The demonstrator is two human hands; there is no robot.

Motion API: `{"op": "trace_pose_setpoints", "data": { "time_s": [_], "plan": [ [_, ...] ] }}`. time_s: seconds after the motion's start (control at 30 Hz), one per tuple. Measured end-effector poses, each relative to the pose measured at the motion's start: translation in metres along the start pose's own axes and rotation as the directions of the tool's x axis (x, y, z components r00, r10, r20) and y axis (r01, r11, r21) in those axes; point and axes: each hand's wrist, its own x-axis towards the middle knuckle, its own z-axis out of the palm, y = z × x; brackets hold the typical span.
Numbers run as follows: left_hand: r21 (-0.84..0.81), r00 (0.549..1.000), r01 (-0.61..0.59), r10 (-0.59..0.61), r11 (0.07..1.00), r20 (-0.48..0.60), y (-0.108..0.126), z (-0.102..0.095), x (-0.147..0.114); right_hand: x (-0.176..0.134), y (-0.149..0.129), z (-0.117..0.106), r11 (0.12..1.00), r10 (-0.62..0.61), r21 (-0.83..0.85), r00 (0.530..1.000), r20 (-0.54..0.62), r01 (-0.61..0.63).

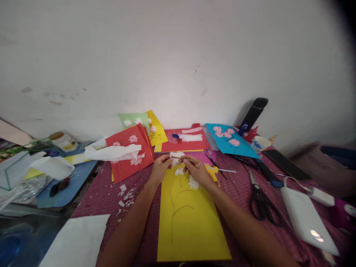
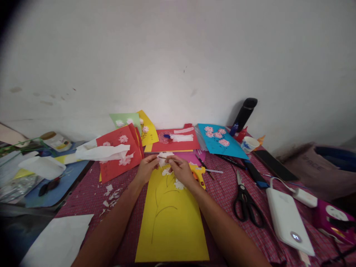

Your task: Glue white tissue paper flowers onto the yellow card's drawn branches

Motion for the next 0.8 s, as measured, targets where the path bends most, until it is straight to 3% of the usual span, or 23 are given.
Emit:
{"op": "trace_pose_setpoints", "data": {
  "time_s": [0.27,0.8],
  "plan": [
    [-0.239,0.984,0.145,-0.166,0.96,-0.071,0.0003,-0.0023,0.003,0.0011,0.0032,-0.0045,0.999,-0.039,0.014,0.996,-0.077,0.04],
    [-0.264,0.988,0.138,-0.151,0.955,-0.028,0.0035,-0.0007,0.0,-0.0002,0.0021,-0.0015,0.999,-0.033,0.012,0.998,-0.05,0.034]
  ]
}}
